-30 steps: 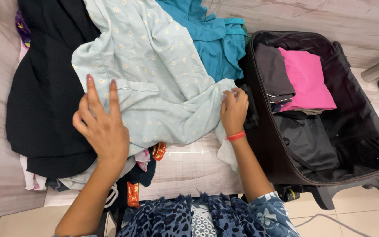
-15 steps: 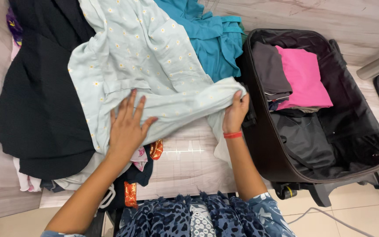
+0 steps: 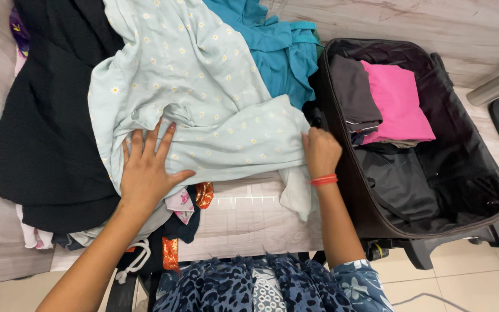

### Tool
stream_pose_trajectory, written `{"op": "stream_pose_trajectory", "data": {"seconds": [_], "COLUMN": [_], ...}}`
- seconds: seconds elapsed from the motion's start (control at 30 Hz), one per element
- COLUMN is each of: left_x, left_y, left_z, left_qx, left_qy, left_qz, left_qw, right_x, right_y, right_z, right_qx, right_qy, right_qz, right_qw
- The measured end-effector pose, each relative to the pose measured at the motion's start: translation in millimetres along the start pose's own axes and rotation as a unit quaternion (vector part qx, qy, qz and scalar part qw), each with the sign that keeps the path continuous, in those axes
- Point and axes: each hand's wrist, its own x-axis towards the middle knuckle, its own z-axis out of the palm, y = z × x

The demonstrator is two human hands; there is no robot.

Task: The person folds various garments, including dark pants, a light blue patterned shirt, black pants, and a teal top, and places them into an open suitcase. The person handles each item individually, smoothing and folding them before stacking them inside the luggage.

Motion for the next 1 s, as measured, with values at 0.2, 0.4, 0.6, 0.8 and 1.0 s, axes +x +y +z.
{"op": "stream_pose_trajectory", "data": {"seconds": [0.2,0.4,0.6,0.8,1.0], "left_x": [8,39,136,203,226], "left_y": [12,6,1,-39,-62], "left_z": [-16,-43,-22,11,22], "left_qx": [0.073,-0.1,-0.035,0.106,0.104], "left_qy": [-0.032,-0.102,0.209,0.354,0.347], "left_qz": [0.032,-0.047,-0.084,-0.071,-0.127], "left_qw": [0.996,0.989,0.974,0.927,0.923], "right_x": [-18,54,181,220,235], "right_y": [2,-20,-68,-98,-40], "right_z": [41,30,82,119,117], "right_qx": [-0.032,0.171,0.551,0.369,0.793], "right_qy": [-0.078,-0.038,-0.06,-0.099,-0.071], "right_qz": [-0.001,-0.006,-0.002,0.008,0.203], "right_qw": [0.996,0.985,0.832,0.924,0.57]}}
